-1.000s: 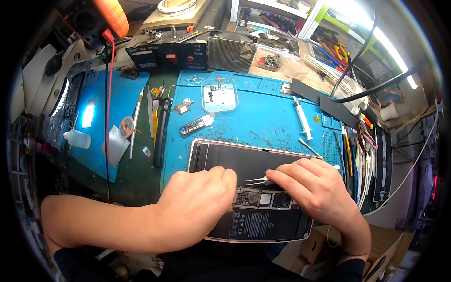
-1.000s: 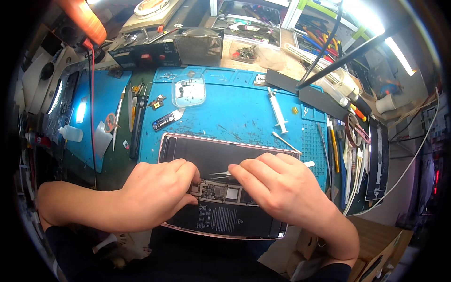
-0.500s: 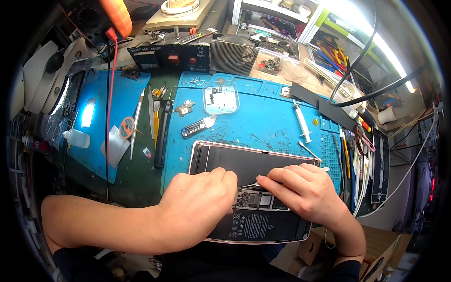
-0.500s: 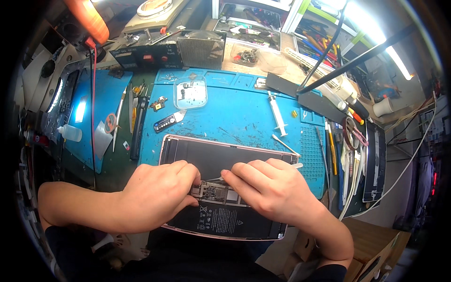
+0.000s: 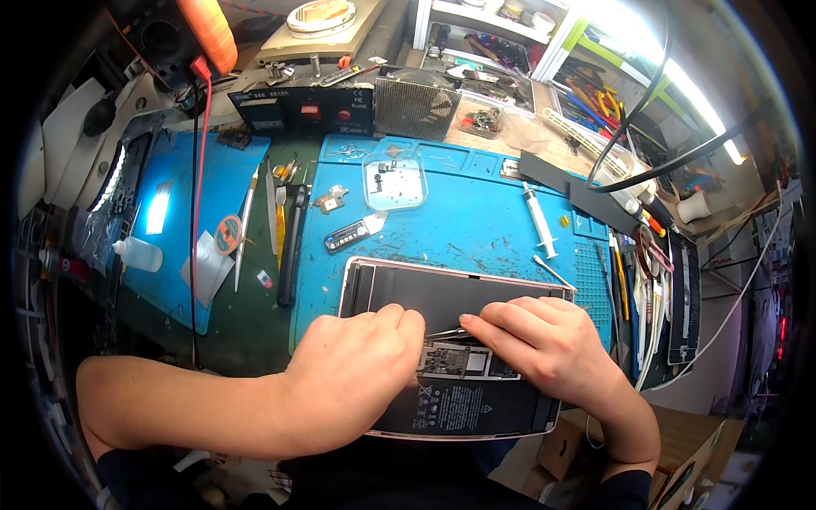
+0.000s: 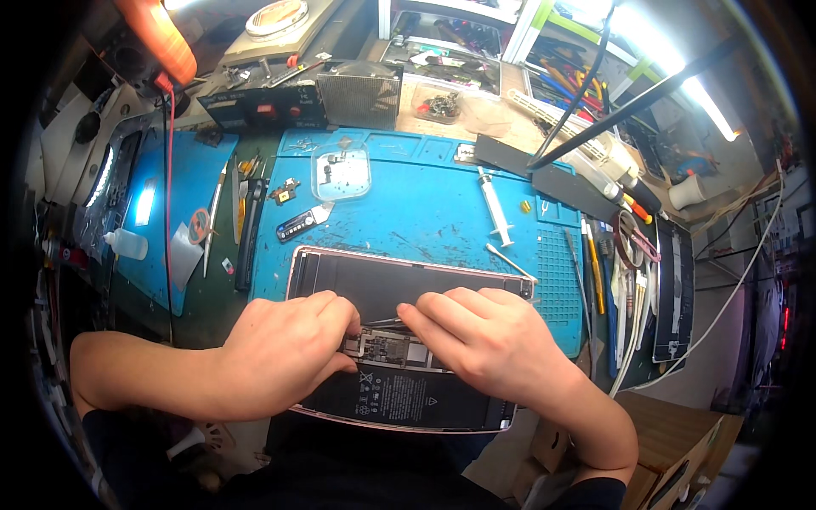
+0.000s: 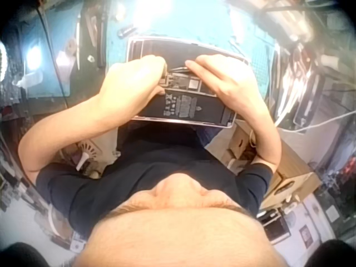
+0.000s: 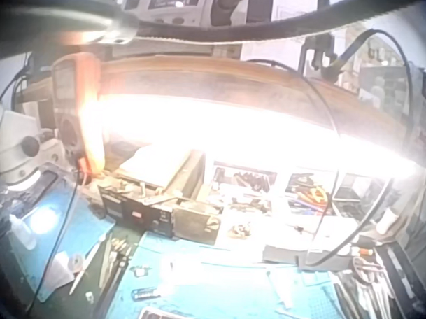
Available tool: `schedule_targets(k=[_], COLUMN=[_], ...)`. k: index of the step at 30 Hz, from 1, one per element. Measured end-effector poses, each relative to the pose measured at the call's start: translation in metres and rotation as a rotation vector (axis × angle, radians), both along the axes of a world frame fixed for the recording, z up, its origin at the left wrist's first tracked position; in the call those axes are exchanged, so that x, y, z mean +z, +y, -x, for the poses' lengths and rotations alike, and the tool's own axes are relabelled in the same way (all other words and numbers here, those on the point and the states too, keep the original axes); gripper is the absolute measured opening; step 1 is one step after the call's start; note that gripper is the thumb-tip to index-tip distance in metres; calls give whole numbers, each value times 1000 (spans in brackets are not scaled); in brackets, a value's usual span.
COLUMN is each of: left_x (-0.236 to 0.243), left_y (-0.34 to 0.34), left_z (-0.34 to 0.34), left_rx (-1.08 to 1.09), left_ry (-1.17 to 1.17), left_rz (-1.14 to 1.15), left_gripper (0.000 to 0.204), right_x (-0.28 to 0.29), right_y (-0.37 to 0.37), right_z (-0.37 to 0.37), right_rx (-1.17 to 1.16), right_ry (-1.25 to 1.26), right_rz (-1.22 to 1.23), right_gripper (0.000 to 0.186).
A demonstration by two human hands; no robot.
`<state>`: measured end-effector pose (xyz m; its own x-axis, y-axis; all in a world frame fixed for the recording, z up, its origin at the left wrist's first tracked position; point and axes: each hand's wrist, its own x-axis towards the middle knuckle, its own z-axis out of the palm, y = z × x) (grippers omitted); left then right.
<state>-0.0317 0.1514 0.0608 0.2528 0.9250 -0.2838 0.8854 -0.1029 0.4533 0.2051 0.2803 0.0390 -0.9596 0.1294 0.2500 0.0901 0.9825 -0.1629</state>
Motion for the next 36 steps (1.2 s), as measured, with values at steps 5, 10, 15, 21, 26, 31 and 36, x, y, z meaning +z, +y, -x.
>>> schedule_targets(k=[5,10,15,21,26,31,36], left_x=[-3,-3,-5,-6,-7,-6,-9], left_y=[-1,-6,-12,-11,-11,-15,-34], left_z=[1,0,-1,0,-1,-1,8], left_rx=[2,-4,-26,-28,-15,-33,-153], left_ry=[-4,28,26,33,24,18,-64], left_rz=[-17,-56,-120,-139,-138,-144,-387], left_gripper=[35,32,32,33,33,34,28], right_x=[-1,0,1,-1,-2,2,6], right_y=[0,-1,-1,-2,-3,-3,-4], right_z=[1,0,1,1,0,-1,-8], right_rx=[-4,-15,-22,-34,-48,-40,-88], right_ry=[-2,-2,-8,1,9,2,-3], right_rz=[13,25,23,32,41,58,111], right_gripper=[40,41,41,41,41,40,46])
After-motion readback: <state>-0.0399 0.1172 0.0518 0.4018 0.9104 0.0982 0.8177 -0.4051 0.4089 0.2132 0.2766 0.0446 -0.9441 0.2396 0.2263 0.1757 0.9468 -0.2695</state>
